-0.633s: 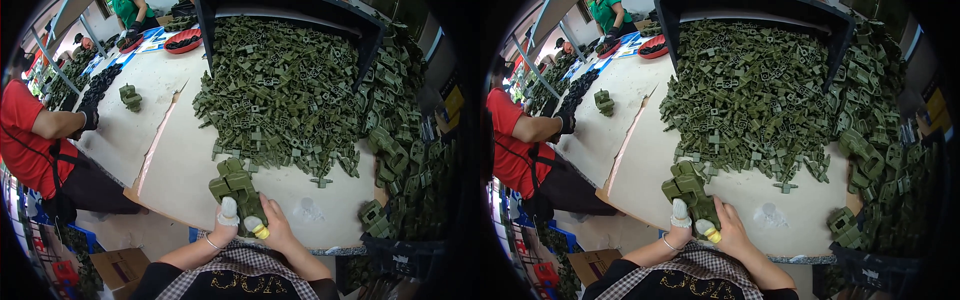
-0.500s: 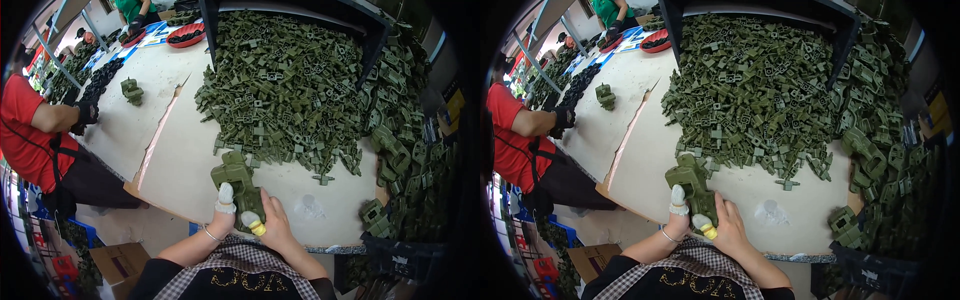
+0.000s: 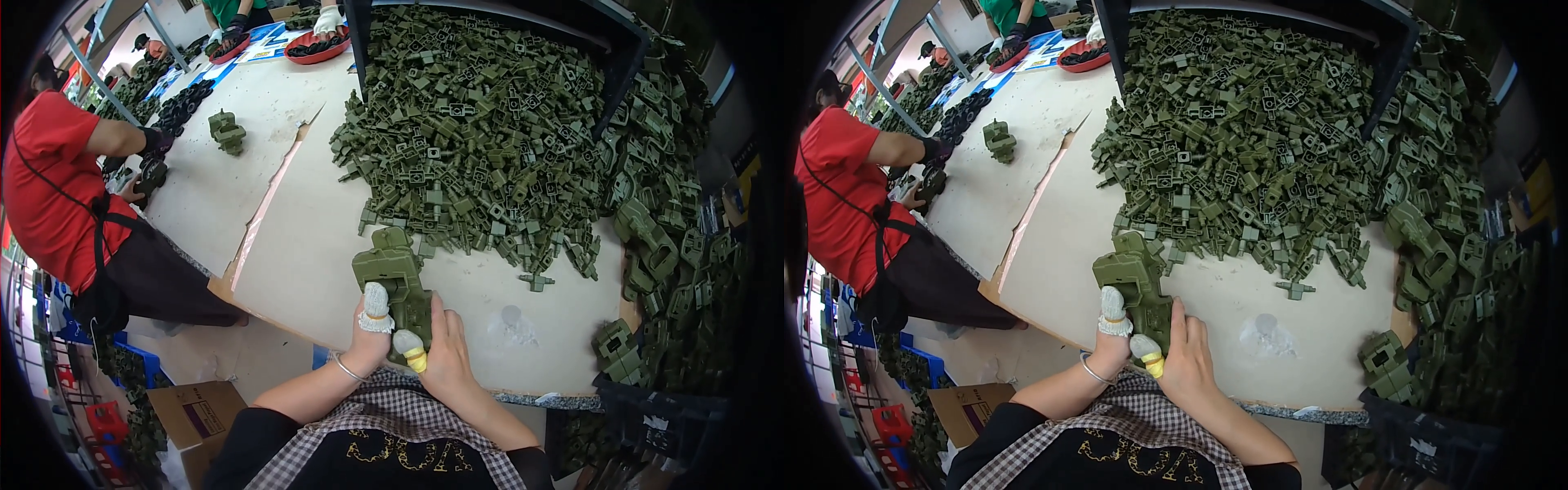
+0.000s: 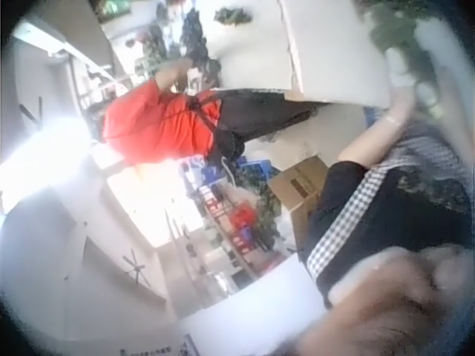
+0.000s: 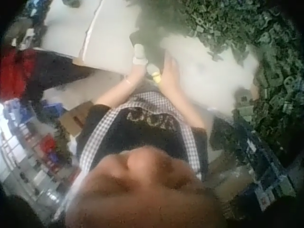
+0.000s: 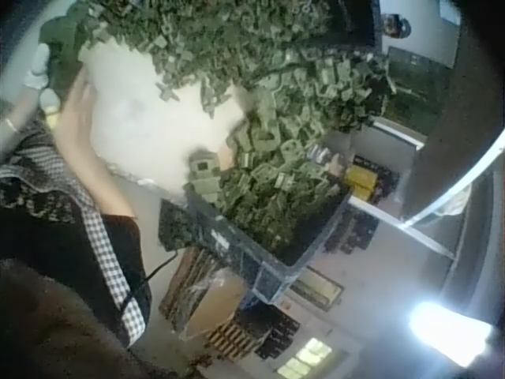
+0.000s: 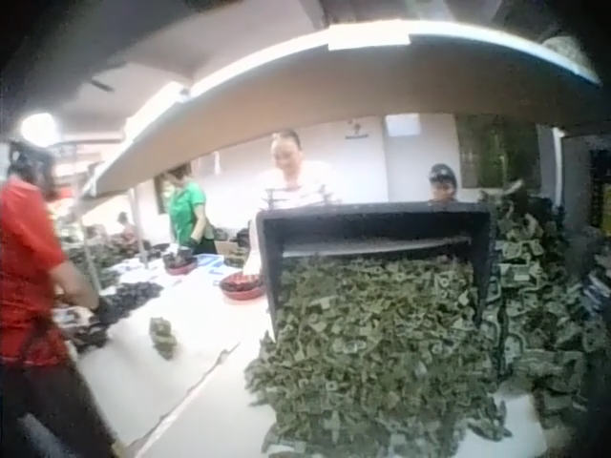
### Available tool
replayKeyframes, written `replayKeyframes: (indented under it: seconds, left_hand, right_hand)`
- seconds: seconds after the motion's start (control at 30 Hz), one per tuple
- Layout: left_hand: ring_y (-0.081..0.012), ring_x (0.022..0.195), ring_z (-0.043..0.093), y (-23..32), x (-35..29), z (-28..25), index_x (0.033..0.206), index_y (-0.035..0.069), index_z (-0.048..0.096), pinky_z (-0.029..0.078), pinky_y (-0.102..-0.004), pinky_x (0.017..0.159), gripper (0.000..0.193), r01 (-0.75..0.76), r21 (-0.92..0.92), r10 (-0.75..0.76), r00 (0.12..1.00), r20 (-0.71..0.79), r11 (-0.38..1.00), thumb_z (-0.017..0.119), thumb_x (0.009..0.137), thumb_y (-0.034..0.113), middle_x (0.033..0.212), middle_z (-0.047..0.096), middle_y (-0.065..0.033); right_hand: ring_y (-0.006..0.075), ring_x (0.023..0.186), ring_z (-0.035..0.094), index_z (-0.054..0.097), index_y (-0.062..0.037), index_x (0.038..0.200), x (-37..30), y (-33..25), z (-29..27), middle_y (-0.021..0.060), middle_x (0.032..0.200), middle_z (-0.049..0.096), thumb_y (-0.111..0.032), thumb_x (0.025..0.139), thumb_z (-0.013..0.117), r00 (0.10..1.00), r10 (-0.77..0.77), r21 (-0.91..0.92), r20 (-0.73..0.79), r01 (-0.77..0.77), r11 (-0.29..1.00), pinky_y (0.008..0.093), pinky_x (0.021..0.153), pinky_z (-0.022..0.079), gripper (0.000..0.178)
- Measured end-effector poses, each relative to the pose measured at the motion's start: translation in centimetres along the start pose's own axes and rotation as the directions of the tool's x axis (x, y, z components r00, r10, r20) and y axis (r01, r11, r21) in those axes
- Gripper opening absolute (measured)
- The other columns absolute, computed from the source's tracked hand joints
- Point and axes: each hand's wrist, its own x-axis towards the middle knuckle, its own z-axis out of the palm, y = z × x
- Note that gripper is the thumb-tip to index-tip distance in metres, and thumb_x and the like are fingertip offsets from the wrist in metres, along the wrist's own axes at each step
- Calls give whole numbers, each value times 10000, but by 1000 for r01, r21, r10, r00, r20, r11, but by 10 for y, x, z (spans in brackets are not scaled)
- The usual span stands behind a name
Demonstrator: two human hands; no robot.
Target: The person assembles toy vehicle frames by hand, picking small plastic components from a pile, pressing them into larger frame pieces, and setting the assembled frames onto the table.
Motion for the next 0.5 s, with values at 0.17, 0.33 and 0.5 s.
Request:
replayKeyframes:
  seconds: [0.17, 0.33, 0.5]
  left_hand:
    - [-181, 1000, 549, -1, 6, -6, 1203, 7, 425, 446, -318, 879, 321, 10, 35, -12, 998, 58, 999, 402, 933, 181, 1103, 549, -92]
    - [-197, 1038, 528, 0, -8, -5, 1239, 20, 410, 432, -326, 907, 409, -74, 185, 37, 980, 194, 980, 511, 892, 213, 1132, 535, -104]
    - [-264, 1104, 496, 15, 4, -16, 1265, 54, 371, 444, -372, 913, 463, 213, -169, -167, 953, 253, 962, 524, 878, 254, 1192, 506, -150]
  right_hand:
    - [364, 869, 449, 220, 96, 1312, 10, 3, -3, 198, 980, 437, -156, 699, 678, 999, -28, 15, -29, 29, 999, 420, 781, 394, 806]
    - [357, 871, 449, 237, 78, 1310, 13, -5, -19, 200, 1014, 429, -197, 695, 694, 998, -45, -93, -47, 41, 995, 412, 799, 394, 815]
    - [292, 992, 468, 225, -20, 1358, 5, 0, -36, 172, 1152, 413, -184, 632, 762, 995, 47, 365, -87, -12, 931, 370, 872, 396, 918]
